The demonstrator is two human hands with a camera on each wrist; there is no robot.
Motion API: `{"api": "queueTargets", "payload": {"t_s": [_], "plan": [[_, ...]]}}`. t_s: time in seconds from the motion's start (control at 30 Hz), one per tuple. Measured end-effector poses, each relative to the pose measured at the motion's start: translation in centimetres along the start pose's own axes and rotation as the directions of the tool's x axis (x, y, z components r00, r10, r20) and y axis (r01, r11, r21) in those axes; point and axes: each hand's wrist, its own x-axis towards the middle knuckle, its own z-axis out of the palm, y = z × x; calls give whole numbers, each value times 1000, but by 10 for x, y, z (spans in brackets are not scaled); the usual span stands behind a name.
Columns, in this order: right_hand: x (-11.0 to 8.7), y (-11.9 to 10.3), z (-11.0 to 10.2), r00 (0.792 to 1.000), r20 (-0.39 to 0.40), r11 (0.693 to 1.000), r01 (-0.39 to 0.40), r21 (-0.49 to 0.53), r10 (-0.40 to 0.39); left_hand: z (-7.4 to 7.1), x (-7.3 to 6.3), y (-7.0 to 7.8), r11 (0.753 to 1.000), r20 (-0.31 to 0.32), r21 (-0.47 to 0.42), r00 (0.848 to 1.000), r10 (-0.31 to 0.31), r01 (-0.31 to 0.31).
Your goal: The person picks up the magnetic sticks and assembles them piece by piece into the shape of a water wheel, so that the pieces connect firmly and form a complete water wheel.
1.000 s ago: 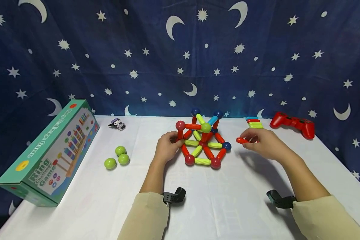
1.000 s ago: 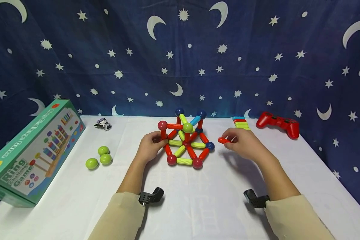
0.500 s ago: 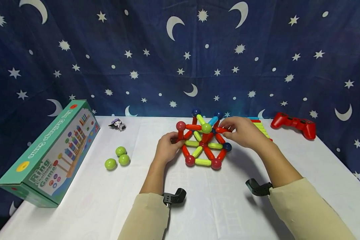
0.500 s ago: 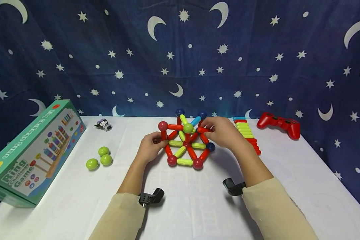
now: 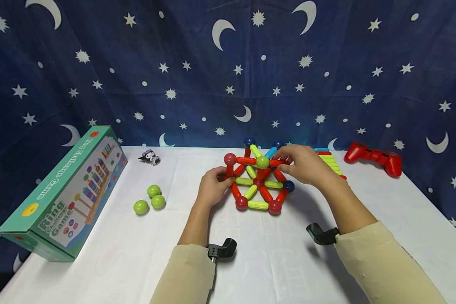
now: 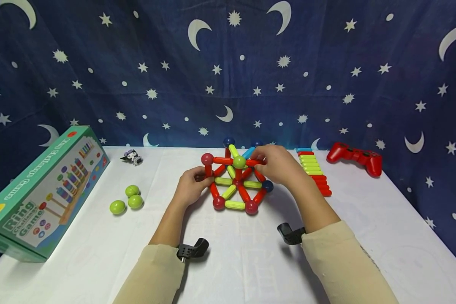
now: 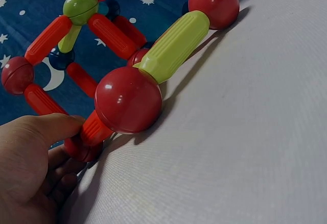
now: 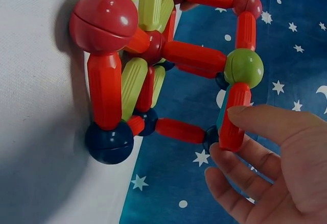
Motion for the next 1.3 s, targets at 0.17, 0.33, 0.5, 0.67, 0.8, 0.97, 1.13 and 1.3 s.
{"api": "queueTargets", "payload": {"t_s": [0.17,0.33,0.5,0.67,0.8,0.97,1.13,1.3], "plan": [[-1,0,-1,1000,2,1000,3,-6,-3,-1,0,1,1000,-2,4,1000,5,-5],[-8,12,-5,1000,-3,1000,-5,14,5,-1,0,0,1000,7,9,1000,10,-10],[-27,42,-12,999,-31,997,-24,75,27,-3,1,2,1000,9,8,1000,13,-13],[-46,78,-19,996,-43,993,-67,95,72,-3,0,1,1000,9,10,1000,9,-9],[-60,103,-21,992,-31,991,-116,73,119,-1,1,1,1000,9,8,1000,10,-10],[-74,126,-21,983,-4,983,-183,-1,183,0,1,0,1000,8,5,1000,12,-12],[-82,143,-18,970,50,969,-236,-73,240,0,1,0,1000,7,8,1000,14,-14],[-82,148,-10,965,91,965,-233,-118,245,0,1,0,1000,0,16,1000,20,-20]]}}
